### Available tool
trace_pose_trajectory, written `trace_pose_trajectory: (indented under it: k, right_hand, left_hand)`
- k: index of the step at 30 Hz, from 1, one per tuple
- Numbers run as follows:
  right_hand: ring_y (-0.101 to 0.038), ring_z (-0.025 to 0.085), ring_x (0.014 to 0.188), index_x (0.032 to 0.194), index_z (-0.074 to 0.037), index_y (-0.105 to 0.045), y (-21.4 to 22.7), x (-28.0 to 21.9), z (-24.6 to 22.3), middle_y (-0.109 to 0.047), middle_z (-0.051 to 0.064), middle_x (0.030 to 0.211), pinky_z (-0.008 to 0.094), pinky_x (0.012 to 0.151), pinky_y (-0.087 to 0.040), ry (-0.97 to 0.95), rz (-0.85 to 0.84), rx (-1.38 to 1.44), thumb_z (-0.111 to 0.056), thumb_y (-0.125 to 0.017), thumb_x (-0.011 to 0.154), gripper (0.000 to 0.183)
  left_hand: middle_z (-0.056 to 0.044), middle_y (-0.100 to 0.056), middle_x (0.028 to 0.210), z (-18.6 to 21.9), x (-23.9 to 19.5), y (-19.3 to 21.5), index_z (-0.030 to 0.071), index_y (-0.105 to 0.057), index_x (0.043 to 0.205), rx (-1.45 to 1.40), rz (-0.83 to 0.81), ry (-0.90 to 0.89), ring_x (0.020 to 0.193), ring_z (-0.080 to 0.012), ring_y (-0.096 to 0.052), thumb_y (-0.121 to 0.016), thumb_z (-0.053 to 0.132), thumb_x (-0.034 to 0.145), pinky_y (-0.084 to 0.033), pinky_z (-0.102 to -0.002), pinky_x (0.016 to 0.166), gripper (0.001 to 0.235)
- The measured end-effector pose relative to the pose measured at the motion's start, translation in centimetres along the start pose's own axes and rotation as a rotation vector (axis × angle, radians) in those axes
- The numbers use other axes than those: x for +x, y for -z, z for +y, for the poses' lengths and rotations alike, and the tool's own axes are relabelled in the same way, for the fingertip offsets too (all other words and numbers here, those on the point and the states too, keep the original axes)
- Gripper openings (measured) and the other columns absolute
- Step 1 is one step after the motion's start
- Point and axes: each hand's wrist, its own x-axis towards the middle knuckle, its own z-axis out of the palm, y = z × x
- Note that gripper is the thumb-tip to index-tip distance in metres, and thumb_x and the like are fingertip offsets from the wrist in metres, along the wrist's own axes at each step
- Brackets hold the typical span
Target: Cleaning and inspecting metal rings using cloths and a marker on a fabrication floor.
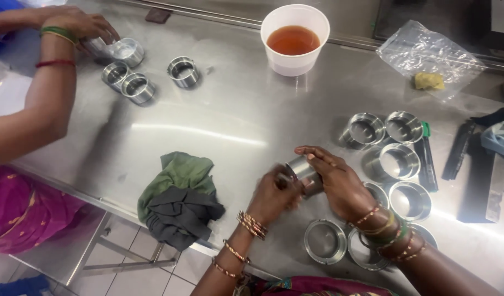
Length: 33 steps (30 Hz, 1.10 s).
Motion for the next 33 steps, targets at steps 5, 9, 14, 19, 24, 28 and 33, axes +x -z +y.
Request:
trace_pose_trajectory:
  k: [5,9,14,19,24,28,33]
  right_hand:
    - [-0.066,0.022,0.112,0.131,-0.003,-0.061,2.0,-0.1,1.8,-0.065,0.01,0.131,0.037,0.093,-0.057,0.149,-0.026,-0.249,-0.017,-0.042,0.101,0.039]
    - [-0.063,0.023,0.117,0.135,0.0,-0.058,2.2,0.3,2.8,-0.063,0.014,0.132,0.035,0.1,-0.054,0.372,-0.086,-0.331,-0.01,-0.04,0.101,0.039]
    - [-0.067,0.022,0.11,0.135,-0.007,-0.059,1.0,-0.9,1.6,-0.07,0.012,0.121,0.034,0.097,-0.056,0.005,-0.024,-0.115,-0.017,-0.04,0.104,0.038]
    - [-0.064,0.017,0.108,0.137,-0.005,-0.055,6.9,2.7,2.3,-0.067,0.011,0.12,0.033,0.094,-0.055,0.423,0.123,-0.421,-0.012,-0.045,0.104,0.036]
    - [-0.063,0.016,0.097,0.134,-0.005,-0.06,14.0,7.7,0.5,-0.067,0.011,0.108,0.03,0.087,-0.053,0.353,0.445,-0.503,-0.013,-0.048,0.105,0.032]
    - [-0.06,0.025,0.086,0.139,-0.012,-0.062,9.6,7.7,-1.8,-0.067,0.016,0.104,0.037,0.081,-0.053,0.071,0.4,-0.67,-0.016,-0.049,0.106,0.036]
    - [-0.065,0.015,0.095,0.137,-0.01,-0.06,5.3,7.8,0.4,-0.07,0.009,0.112,0.03,0.084,-0.056,0.177,-0.074,-0.38,-0.014,-0.051,0.099,0.039]
  left_hand:
    - [-0.024,-0.076,0.091,-0.1,-0.7,-0.5,-0.008,-0.065,0.116,0.207,0.203,-0.142,0.072,-0.0255,-0.076,-0.063,0.041,0.1,-0.063,-0.034,0.062,0.052]
    - [-0.025,-0.066,0.112,3.8,-3.9,-2.9,-0.006,-0.048,0.135,0.673,0.461,-1.003,0.094,-0.0345,-0.072,-0.08,0.034,0.078,-0.063,-0.037,0.075,0.076]
    - [-0.018,-0.07,0.114,0.0,0.2,-1.6,0.001,-0.053,0.134,-0.417,-0.17,-0.156,0.091,-0.0282,-0.076,-0.073,0.039,0.085,-0.066,-0.033,0.069,0.065]
    - [-0.015,-0.07,0.115,0.4,5.2,4.1,0.005,-0.053,0.128,-0.027,0.024,-0.112,0.102,-0.0265,-0.073,-0.08,0.047,0.077,-0.061,-0.037,0.078,0.072]
    - [-0.025,-0.06,0.123,4.6,5.9,13.8,0.007,-0.051,0.136,1.028,0.528,-0.041,0.117,-0.0422,-0.059,-0.076,0.041,0.078,-0.054,-0.051,0.094,0.072]
    - [-0.033,-0.05,0.136,1.3,8.5,13.7,0.005,-0.042,0.146,1.201,0.751,-0.115,0.127,-0.0473,-0.049,-0.074,0.039,0.082,-0.046,-0.058,0.1,0.079]
    - [-0.024,-0.037,0.148,5.9,4.1,3.8,0.011,-0.017,0.157,0.825,0.045,-0.054,0.136,-0.0405,-0.042,-0.091,0.04,0.061,-0.041,-0.046,0.114,0.124]
